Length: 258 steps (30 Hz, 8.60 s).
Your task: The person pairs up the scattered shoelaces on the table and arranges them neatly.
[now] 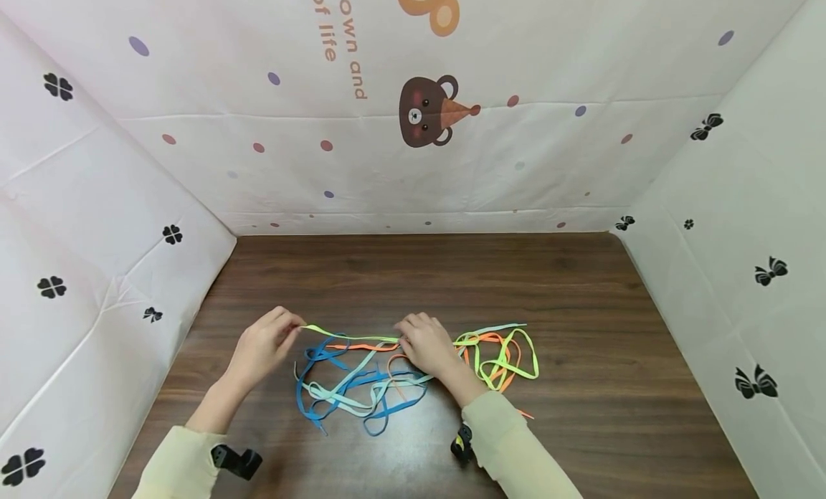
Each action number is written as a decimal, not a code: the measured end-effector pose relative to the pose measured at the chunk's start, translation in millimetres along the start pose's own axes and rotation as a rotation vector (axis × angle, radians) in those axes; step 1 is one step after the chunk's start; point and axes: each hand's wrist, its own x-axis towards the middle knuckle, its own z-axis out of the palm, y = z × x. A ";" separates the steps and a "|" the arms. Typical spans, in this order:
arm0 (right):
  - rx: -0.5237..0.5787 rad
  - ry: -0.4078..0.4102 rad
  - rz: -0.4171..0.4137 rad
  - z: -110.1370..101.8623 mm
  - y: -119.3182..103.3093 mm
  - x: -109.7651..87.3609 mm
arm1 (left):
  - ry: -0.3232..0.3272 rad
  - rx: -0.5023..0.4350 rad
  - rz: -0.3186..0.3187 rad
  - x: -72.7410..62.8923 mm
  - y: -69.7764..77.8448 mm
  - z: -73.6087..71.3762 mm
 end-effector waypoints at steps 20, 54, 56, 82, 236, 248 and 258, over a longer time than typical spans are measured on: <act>0.045 -0.129 -0.034 20.4 -20.5 10.7 | 0.048 0.020 -0.016 -3.9 -8.0 0.1; 0.002 -0.090 0.010 -59.9 -0.7 -12.3 | 0.001 0.100 -0.043 -11.6 -46.5 -3.4; -0.005 -0.078 0.007 -60.5 3.2 -14.9 | 0.000 0.106 -0.043 -11.7 -48.2 -4.0; -0.062 -0.064 0.109 -94.6 53.8 -49.3 | -0.014 0.145 -0.125 -11.7 -72.0 -14.8; -0.088 -0.483 0.742 -97.9 204.9 -65.1 | -0.645 0.120 -0.609 67.6 -94.2 75.6; -0.069 -0.426 0.730 -93.7 200.4 -72.4 | -0.672 0.065 -0.566 56.4 -91.8 72.3; -0.111 -0.330 0.609 -95.2 183.0 -81.0 | -0.578 0.074 -0.456 46.7 -81.0 69.4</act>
